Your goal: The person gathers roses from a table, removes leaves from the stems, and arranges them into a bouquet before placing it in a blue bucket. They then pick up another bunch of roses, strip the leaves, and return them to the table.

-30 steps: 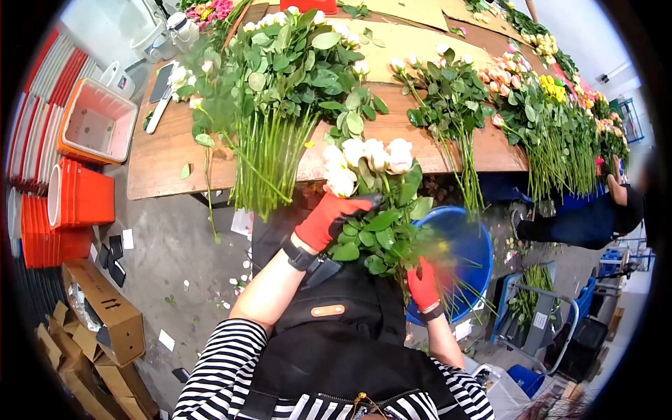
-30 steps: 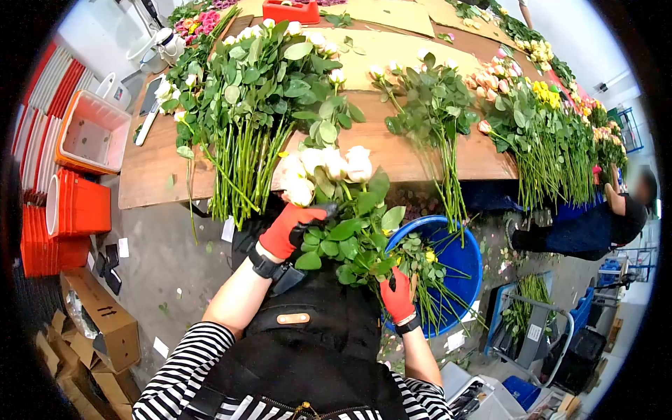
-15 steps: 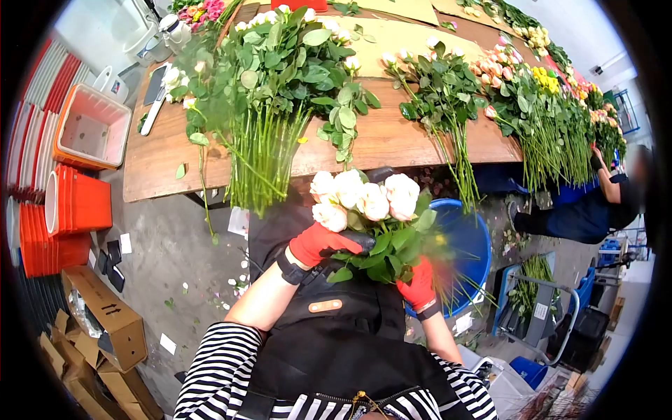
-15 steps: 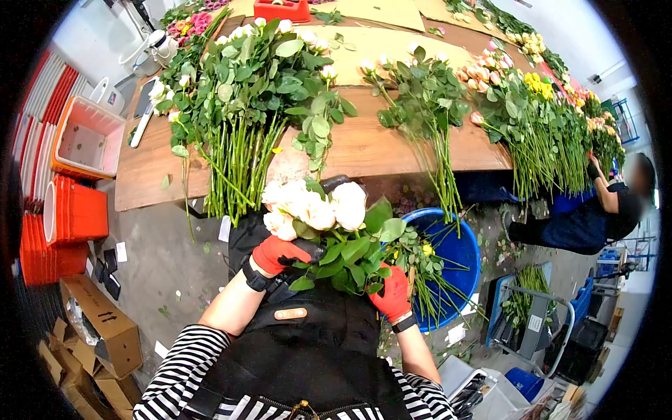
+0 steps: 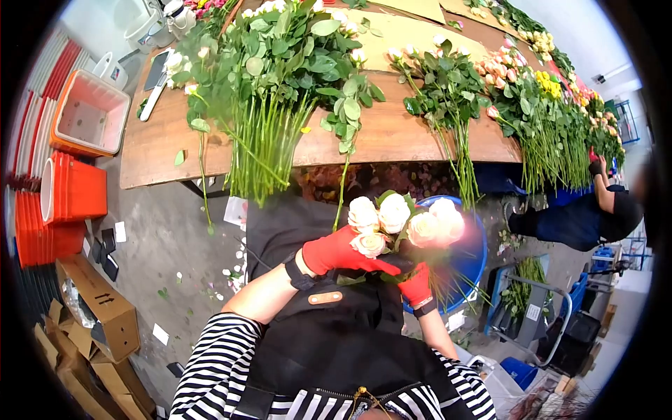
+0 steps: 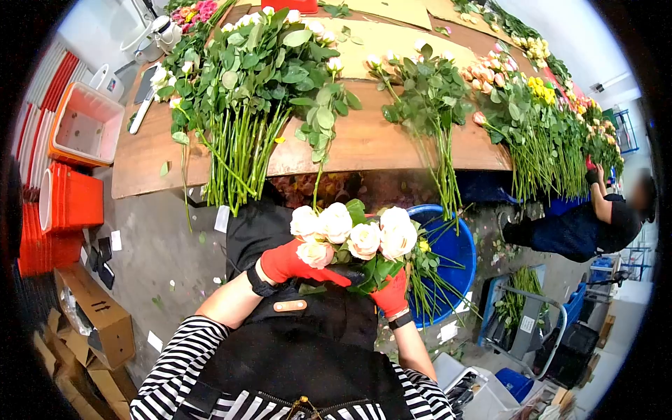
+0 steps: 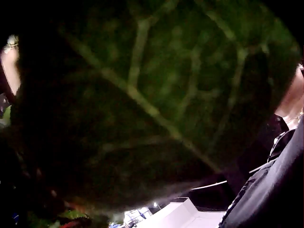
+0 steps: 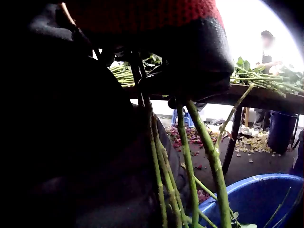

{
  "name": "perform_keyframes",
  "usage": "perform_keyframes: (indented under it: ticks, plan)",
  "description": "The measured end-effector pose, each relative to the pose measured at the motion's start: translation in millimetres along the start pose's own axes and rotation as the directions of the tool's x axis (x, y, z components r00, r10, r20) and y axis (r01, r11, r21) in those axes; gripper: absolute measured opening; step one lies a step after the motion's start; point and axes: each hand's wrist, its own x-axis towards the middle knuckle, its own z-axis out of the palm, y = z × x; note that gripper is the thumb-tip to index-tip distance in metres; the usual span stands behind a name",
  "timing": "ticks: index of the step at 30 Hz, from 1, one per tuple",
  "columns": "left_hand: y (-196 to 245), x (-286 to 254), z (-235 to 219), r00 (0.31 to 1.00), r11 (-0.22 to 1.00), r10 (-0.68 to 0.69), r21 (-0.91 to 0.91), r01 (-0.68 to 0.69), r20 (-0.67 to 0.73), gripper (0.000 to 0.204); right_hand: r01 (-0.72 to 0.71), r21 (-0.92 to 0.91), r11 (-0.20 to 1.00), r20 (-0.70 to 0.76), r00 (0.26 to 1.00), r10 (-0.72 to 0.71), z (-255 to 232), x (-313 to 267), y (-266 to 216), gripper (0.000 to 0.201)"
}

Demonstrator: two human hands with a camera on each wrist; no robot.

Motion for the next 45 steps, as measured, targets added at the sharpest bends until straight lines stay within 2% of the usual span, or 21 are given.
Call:
perform_keyframes:
  ticks: [1,5,7,11,14,16,17,20,22,23,25,27,31,34,35,38,40,41,43,44,45]
  plan:
    - [11,4,-8,0.988,0.991,-0.123,0.061,0.118,0.094,0.033,0.013,-0.056,0.998,0.06,0.998,-0.01,4,-2,12,0.049]
    - [7,9,0,0.992,0.999,0.007,-0.045,-0.013,-0.126,0.047,0.084,-0.184,0.979,0.099,0.993,-0.066,12,-6,28,0.054]
    - [8,11,0,0.983,0.991,-0.011,-0.131,-0.014,-0.185,0.056,0.082,-0.226,0.971,0.109,0.992,-0.058,15,-7,31,0.054]
    - [7,8,3,0.969,0.957,-0.121,-0.284,0.057,-0.215,0.057,0.038,-0.239,0.97,0.067,0.997,-0.022,17,-11,29,0.051]
    - [-4,4,6,0.936,0.943,-0.192,-0.321,0.092,-0.295,0.045,0.052,-0.192,0.98,0.051,0.998,-0.043,20,-10,35,0.05]
    - [1,5,7,0.883,0.798,-0.371,-0.585,0.144,-0.288,0.04,0.079,-0.181,0.98,0.018,0.997,-0.077,20,-8,34,0.053]
    - [-1,5,8,0.856,0.726,-0.441,-0.668,0.163,-0.271,0.053,0.058,-0.156,0.986,-0.017,0.998,-0.061,21,-9,36,0.054]
    - [-17,2,6,0.849,0.774,-0.447,-0.598,0.208,-0.283,0.079,0.068,-0.149,0.986,-0.077,0.994,-0.081,24,-6,36,0.056]
    - [-11,6,1,0.87,0.751,-0.384,-0.653,0.1,-0.309,0.075,0.138,-0.205,0.969,-0.116,0.979,-0.165,22,1,29,0.055]
    - [-13,6,1,0.874,0.75,-0.343,-0.661,0.033,-0.344,0.074,0.117,-0.176,0.977,-0.103,0.985,-0.137,17,4,19,0.055]
    - [-10,1,0,0.872,0.468,-0.419,-0.883,-0.032,-0.253,0.058,0.071,-0.119,0.99,-0.076,0.994,-0.081,9,8,3,0.055]
    - [-25,-8,0,0.868,0.672,-0.441,-0.725,0.152,-0.227,0.045,0.05,-0.16,0.986,-0.077,0.995,-0.063,12,2,10,0.054]
    - [-35,-13,5,0.888,0.869,-0.302,-0.484,0.106,-0.346,0.028,0.05,-0.171,0.984,-0.138,0.988,-0.075,17,0,13,0.055]
    - [-26,-10,4,0.887,0.904,-0.248,-0.423,0.067,-0.39,0.025,0.076,-0.189,0.979,-0.107,0.989,-0.098,12,6,4,0.056]
    - [-31,-11,4,0.902,0.942,-0.157,-0.334,0.015,-0.402,0.024,0.079,-0.186,0.979,-0.111,0.989,-0.1,11,8,2,0.056]
    - [-35,-11,3,0.924,0.963,-0.064,-0.265,-0.041,-0.377,0.02,0.077,-0.139,0.987,-0.158,0.982,-0.099,4,13,-14,0.054]
    - [-32,-7,4,0.902,0.956,-0.04,-0.28,-0.091,-0.431,0.018,0.096,-0.108,0.99,-0.167,0.979,-0.114,-1,19,-28,0.054]
    - [-28,-4,3,0.887,0.795,-0.199,-0.597,-0.102,-0.416,0.018,0.083,-0.127,0.988,-0.16,0.982,-0.103,-3,20,-33,0.054]
    - [-21,2,1,0.863,0.202,-0.45,-0.968,-0.151,-0.229,0.016,0.054,-0.164,0.985,-0.144,0.986,-0.078,-6,22,-40,0.054]
    - [-25,2,2,0.849,0.627,-0.35,-0.773,-0.101,-0.395,0.017,0.013,-0.182,0.983,-0.151,0.988,-0.041,-4,22,-41,0.054]
    - [-34,0,5,0.847,0.913,-0.187,-0.406,-0.037,-0.497,0.017,-0.029,-0.199,0.98,-0.157,0.988,-0.003,-3,21,-42,0.054]
